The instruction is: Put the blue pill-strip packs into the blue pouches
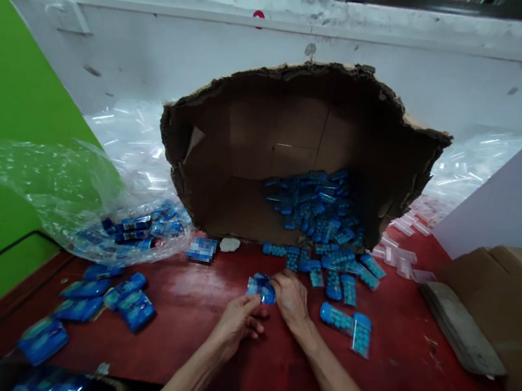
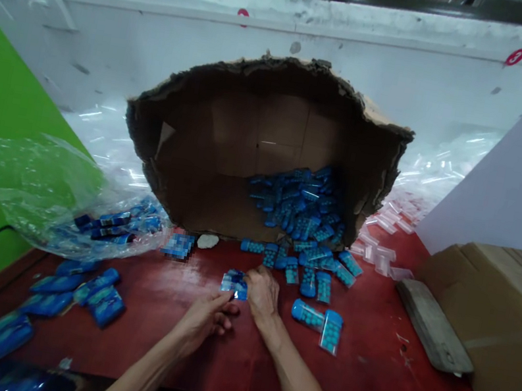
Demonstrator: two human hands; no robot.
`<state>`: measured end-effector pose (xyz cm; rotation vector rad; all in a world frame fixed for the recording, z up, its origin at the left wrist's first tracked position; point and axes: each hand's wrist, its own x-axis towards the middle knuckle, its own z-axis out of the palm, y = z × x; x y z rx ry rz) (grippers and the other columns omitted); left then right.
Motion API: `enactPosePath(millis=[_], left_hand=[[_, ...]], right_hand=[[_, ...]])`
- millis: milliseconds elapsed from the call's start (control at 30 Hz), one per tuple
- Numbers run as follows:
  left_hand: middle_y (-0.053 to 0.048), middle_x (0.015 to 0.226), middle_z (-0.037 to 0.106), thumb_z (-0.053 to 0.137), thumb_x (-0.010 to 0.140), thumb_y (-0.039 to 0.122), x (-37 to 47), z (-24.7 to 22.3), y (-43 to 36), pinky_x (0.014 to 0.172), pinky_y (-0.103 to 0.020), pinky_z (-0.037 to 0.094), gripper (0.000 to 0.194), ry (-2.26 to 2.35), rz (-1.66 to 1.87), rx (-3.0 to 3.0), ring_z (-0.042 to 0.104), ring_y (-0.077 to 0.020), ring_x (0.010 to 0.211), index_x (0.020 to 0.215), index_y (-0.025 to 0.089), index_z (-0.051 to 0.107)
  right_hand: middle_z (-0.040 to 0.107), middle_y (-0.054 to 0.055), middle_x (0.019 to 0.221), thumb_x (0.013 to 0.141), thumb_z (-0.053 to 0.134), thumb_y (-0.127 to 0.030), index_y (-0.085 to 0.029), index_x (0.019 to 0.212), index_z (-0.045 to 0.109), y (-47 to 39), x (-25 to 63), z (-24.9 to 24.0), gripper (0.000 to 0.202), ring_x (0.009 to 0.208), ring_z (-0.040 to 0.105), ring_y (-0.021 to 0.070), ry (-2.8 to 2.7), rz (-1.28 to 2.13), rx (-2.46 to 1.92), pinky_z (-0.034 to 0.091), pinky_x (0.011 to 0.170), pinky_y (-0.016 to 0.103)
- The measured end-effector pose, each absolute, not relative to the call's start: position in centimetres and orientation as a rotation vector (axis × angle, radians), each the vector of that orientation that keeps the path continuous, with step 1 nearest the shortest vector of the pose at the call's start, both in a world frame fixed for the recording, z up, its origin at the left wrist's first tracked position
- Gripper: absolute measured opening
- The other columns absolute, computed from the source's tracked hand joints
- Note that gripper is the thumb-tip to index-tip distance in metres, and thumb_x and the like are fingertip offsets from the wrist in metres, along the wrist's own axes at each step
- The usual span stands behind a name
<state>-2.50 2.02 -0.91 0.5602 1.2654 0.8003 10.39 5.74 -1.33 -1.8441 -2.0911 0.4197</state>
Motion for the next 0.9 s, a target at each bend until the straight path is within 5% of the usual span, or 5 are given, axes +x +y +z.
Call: enactPosePath(millis=[233,367,567,900], left_hand=[[0.003,0.056,0.055,0.064,0.059,0.040,-2.1,-1.3,1.4,0.034,-0.015,0.029,0.036,1.360,1.076,0.634,0.043,-0.0037,0.036,0.081,0.013,0.055],[0.001,0.060,0.058,0.064,0.060,0.036,-1.8,-0.9,1.9,0.038,-0.016,0.034,0.032,1.197,1.080,0.541,0.049,-0.0058,0.042,0.081,0.014,0.057],[0.001,0.054,0.058,0.067,0.056,0.031,-0.8,-1.2,2.6,0.037,-0.018,0.034,0.027,1.145,1.096,0.509,0.047,-0.0063,0.038,0.072,0.011,0.058],[0.001,0.046,0.056,0.066,0.056,0.033,0.2,-1.5,2.7,0.036,-0.019,0.036,0.025,1.202,1.139,0.513,0.046,-0.0070,0.036,0.059,0.011,0.056]], right_hand=[[0.056,0.005,0.083,0.081,0.043,-0.023,-0.023,0.086,0.062,2.3,10.8,0.1,0.019,0.081,0.048,0.0169,-1.959,0.400,-1.508,0.036,0.073,0.028],[0.056,0.005,0.091,0.073,0.054,-0.026,-0.020,0.099,0.057,2.8,10.7,-0.7,0.028,0.081,0.050,0.0172,-1.602,0.826,-1.436,0.039,0.072,0.028],[0.051,-0.003,0.054,0.071,0.049,-0.034,-0.014,0.064,0.057,4.7,10.9,-2.5,0.022,0.050,0.045,0.0096,-1.354,1.208,-1.442,0.036,0.048,0.020],[0.044,-0.005,0.049,0.078,0.037,-0.037,-0.018,0.059,0.044,3.1,9.6,-1.8,0.029,0.046,0.040,0.0085,-1.355,1.070,-1.525,0.031,0.045,0.019]])
